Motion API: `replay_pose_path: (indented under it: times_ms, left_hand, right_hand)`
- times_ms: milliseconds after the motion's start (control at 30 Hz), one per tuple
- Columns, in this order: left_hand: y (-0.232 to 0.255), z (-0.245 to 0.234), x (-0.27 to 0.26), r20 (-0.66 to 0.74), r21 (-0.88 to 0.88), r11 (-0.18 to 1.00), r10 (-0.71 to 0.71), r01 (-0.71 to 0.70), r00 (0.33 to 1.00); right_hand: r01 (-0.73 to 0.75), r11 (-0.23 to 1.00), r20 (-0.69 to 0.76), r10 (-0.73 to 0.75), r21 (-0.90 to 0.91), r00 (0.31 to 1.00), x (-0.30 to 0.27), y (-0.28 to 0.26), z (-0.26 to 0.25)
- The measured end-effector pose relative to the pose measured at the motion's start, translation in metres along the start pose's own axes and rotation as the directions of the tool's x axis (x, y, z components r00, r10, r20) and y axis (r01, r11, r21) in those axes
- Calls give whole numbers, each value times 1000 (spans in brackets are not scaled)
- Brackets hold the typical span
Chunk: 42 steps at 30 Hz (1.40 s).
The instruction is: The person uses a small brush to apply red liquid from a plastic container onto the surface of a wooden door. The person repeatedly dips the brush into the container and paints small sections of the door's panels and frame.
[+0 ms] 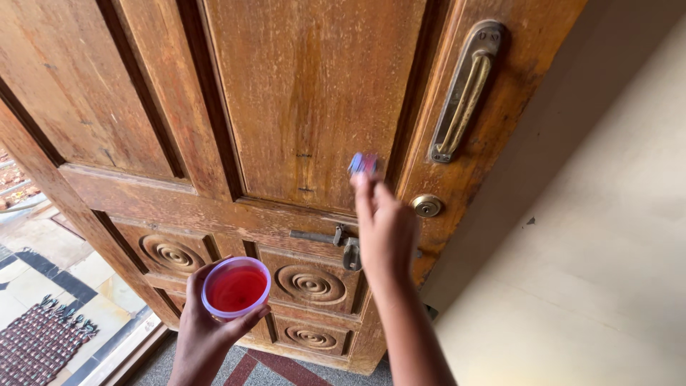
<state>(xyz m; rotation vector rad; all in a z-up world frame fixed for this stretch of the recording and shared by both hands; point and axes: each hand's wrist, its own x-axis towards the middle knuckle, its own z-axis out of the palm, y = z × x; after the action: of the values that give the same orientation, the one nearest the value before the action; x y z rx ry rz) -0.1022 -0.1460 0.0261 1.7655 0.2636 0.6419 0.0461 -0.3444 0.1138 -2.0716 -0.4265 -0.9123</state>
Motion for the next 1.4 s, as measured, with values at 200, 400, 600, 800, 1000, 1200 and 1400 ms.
replay_pose_path:
  times_ms: [200, 400, 600, 800, 1000, 1200, 1400]
  left_hand:
    - [-4, -5, 3, -24, 88, 996, -26, 28, 999]
    - [-11, -9, 2, -39, 11, 1000, -11, 11, 999]
    - [-17, -15, 3, -83, 54, 997, -55, 59, 995]
    - [-23, -11, 4, -58, 18, 998, -55, 56, 997]
    - [-17, -2, 8, -33, -15, 999, -32, 31, 999]
    - [-13, -4, 8, -42, -21, 998, -53, 52, 998]
    - [-21, -11, 11, -70, 32, 999, -42, 44, 997]
  right_hand:
    - [421, 906, -286, -394, 38, 874, 27, -9, -4]
    - [-93, 992, 70, 100, -89, 993, -16, 4, 18]
    - [25, 997, -25, -23, 68, 999, -66, 31, 37]
    - [-318, 948, 302, 310, -26, 901, -61, 8, 26]
    - [-76, 997, 239, 70, 13, 968, -26, -22, 8]
    - [359, 933, -127, -353, 26, 927, 11, -10, 6]
    - [217, 976, -167, -213, 5, 963, -21, 14, 47]
